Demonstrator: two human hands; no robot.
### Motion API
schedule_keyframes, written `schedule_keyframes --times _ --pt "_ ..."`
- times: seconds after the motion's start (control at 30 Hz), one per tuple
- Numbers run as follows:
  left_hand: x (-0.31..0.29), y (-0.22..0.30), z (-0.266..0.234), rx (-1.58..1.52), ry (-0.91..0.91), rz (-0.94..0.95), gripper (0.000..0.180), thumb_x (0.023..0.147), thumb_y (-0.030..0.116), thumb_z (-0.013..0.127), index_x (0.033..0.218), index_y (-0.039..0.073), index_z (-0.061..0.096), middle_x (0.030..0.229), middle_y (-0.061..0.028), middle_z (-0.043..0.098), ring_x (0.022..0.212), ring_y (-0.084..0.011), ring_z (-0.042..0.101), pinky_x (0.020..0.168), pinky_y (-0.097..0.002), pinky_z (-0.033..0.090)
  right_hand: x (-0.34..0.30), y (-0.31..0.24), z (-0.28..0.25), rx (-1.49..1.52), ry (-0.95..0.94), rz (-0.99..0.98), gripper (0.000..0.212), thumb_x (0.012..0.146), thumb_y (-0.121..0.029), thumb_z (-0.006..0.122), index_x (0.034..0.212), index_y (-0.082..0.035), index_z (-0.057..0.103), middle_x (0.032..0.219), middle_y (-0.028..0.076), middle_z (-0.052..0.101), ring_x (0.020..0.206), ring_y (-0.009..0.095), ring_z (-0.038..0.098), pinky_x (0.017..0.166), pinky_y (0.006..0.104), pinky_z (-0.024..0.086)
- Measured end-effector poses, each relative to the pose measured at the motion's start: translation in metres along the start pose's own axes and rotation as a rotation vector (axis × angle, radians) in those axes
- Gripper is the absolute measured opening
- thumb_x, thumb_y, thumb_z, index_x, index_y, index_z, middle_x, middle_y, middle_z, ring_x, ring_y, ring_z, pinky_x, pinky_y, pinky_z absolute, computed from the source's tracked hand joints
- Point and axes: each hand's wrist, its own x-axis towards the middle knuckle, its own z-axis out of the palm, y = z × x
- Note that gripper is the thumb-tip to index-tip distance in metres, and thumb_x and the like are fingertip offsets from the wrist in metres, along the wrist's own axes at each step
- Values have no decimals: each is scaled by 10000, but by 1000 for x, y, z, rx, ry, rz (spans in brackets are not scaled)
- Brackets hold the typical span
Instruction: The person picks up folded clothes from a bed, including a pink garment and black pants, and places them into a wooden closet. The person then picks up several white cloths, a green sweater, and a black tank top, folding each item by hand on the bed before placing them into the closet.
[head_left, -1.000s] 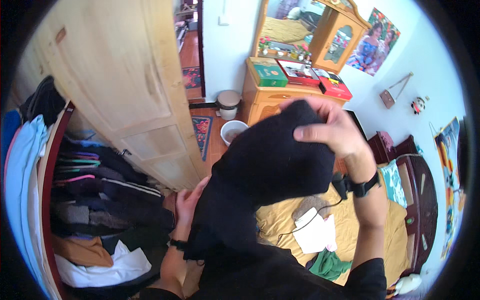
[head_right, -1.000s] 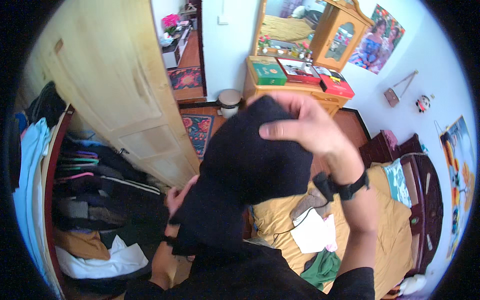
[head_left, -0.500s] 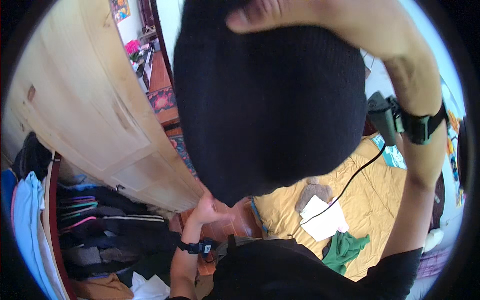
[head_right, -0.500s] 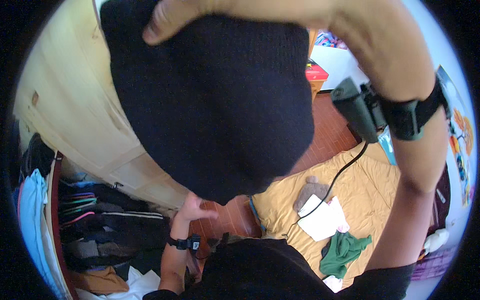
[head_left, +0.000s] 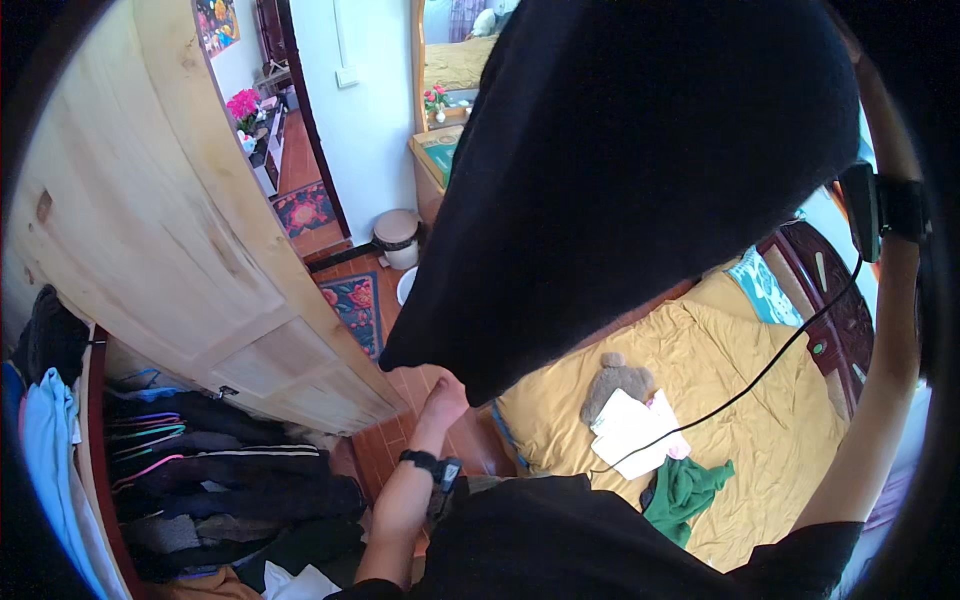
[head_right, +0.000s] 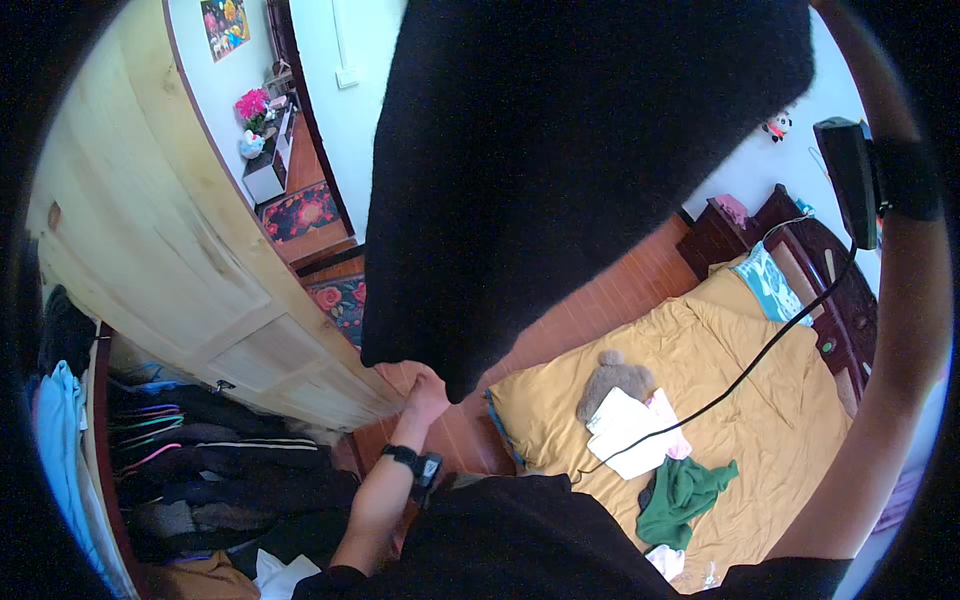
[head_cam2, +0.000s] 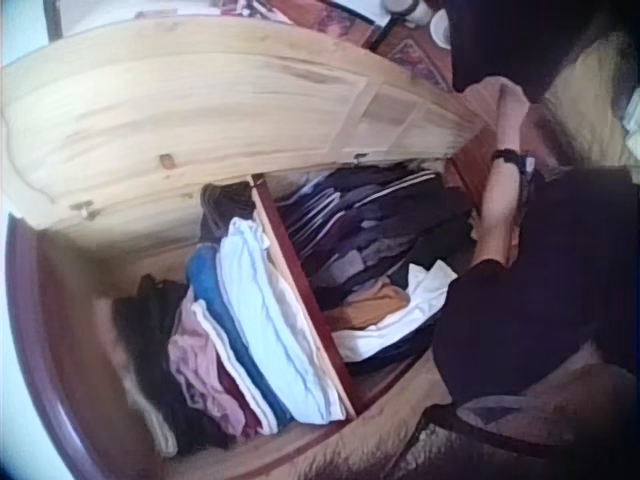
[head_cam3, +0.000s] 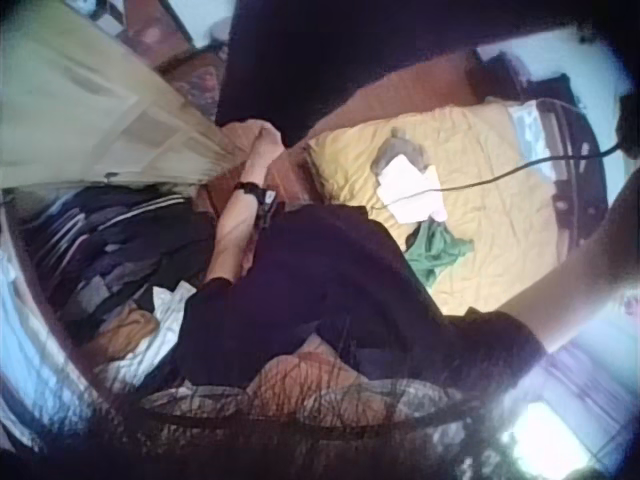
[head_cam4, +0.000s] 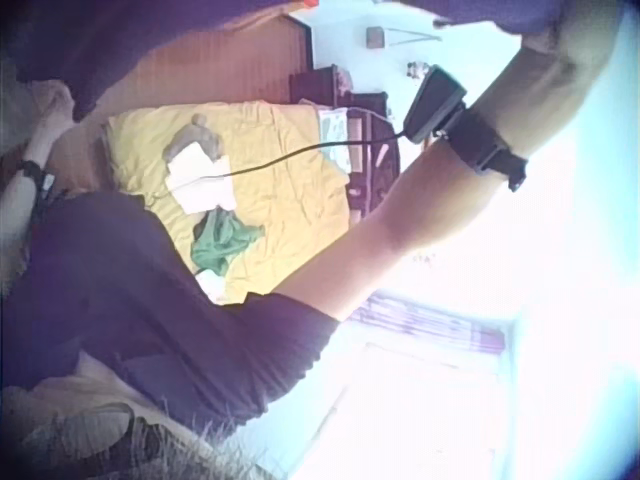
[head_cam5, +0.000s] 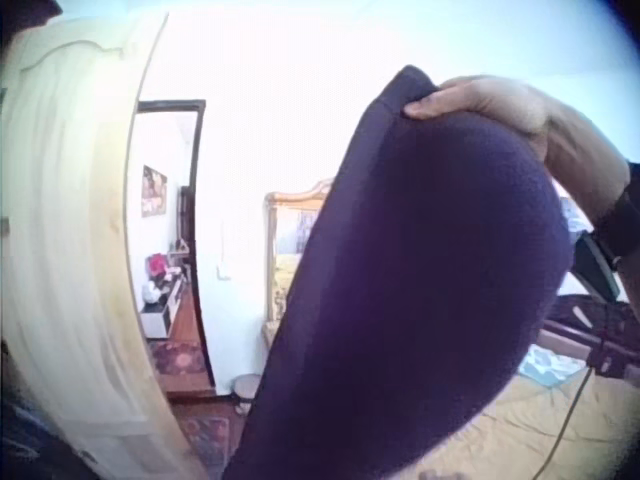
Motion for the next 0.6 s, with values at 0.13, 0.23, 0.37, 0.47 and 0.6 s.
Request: schedule_keyframes --times 0.13,0.23,0.37,0.47,0.6 --pt "39 -23 45 -433 109 -50 667 997 522 429 1495 85 357 1499 -161 421 1306 -360 482 1074 -506 421 -15 26 -3 -134 335 55 285 954 -193 603 1039 74 653 863 106 710 683 148 683 659 280 575" --pt "44 -24 61 -299 254 -57 603 997 435 486 1455 50 406 1449 -170 478 1271 -369 514 1081 -491 425 -39 42 -39 -336 387 123 322 944 -214 629 1152 31 637 1017 104 694 891 177 670 859 313 533" --pt "4 7 3 -302 323 -104 516 948 257 597 1371 -20 495 1347 -183 570 1206 -331 579 1073 -462 444 -72 117 -117 -760 172 263 584 944 -443 602 1371 -52 527 1361 160 548 1219 258 556 1095 362 407" --pt "-21 25 -36 -168 309 101 431 950 161 580 1334 -26 529 1293 -163 609 1134 -303 625 993 -434 512 -109 139 -64 -253 -38 422 637 820 -255 741 1377 -48 512 1302 71 575 1218 192 521 1089 313 373" --pt "-63 78 17 -10 511 265 323 959 190 592 1261 84 632 1090 -140 694 1077 -278 649 900 -383 556 -190 197 -72 -101 24 523 655 680 -183 703 1294 6 574 1247 57 600 1154 170 556 1054 298 380"
